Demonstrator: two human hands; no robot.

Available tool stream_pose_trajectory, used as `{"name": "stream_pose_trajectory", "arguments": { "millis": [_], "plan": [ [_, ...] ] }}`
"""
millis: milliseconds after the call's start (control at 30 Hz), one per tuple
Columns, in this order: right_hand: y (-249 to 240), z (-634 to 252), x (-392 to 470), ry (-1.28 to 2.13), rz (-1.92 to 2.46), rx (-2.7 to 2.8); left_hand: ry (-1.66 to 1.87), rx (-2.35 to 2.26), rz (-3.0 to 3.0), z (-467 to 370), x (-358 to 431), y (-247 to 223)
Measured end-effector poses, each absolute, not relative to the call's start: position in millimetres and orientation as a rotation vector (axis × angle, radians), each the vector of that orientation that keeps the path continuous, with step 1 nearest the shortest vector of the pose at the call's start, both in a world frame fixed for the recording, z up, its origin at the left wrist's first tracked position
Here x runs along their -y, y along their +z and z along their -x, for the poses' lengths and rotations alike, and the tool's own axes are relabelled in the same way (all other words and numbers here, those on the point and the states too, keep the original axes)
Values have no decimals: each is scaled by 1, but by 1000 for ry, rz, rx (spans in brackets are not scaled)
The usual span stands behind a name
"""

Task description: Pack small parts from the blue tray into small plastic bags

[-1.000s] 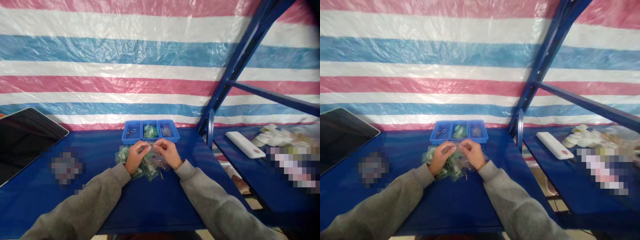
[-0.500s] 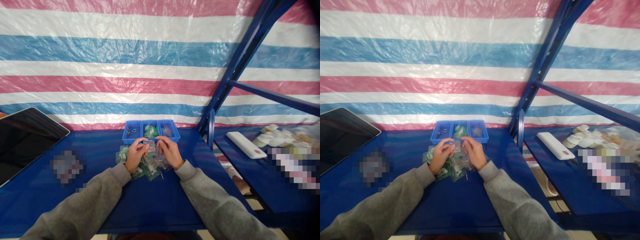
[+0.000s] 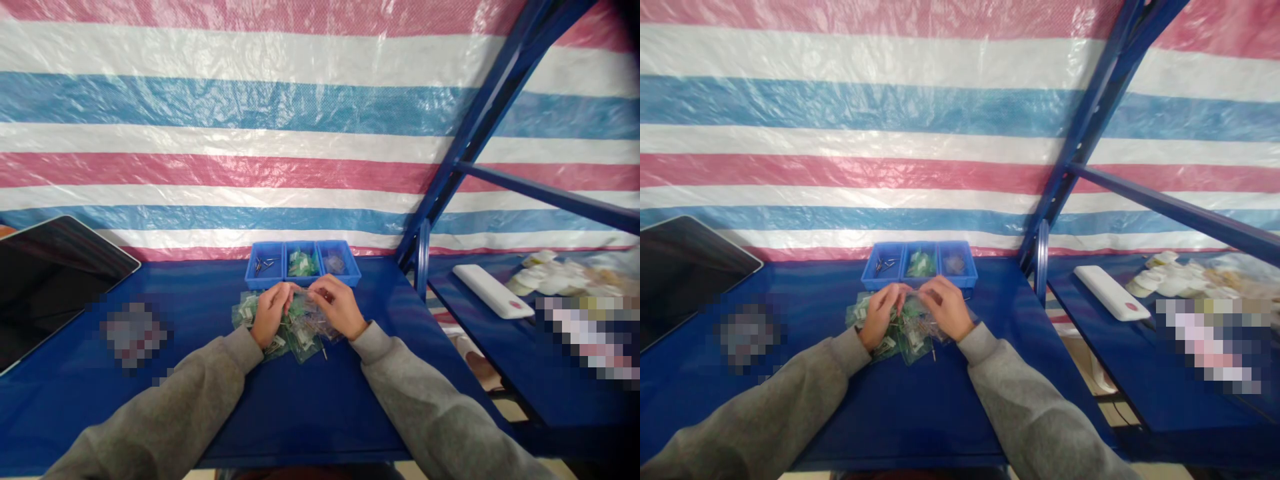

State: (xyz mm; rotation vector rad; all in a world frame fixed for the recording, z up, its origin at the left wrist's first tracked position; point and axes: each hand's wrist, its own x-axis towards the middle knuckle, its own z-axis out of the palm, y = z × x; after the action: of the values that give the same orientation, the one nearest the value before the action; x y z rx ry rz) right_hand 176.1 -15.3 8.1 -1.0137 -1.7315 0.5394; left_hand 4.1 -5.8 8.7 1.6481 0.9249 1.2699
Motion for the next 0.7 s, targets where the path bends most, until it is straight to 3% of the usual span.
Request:
{"name": "stream_pose_trajectory", "arguments": {
  "millis": [133,233,533,700],
  "plan": [
    [4,-173,12,898,1028,1574,1295,-962,-1770,-3,4,6],
    [3,-172,11,979,1020,1554,1263,-959,-1697,-4,2,2],
    [11,-179,18,424,939,1872,1257,-857,-1499,-5,5,4],
    [11,-179,17,410,995,1797,1262,-908,-1659,-4,6,8]
  ]
}}
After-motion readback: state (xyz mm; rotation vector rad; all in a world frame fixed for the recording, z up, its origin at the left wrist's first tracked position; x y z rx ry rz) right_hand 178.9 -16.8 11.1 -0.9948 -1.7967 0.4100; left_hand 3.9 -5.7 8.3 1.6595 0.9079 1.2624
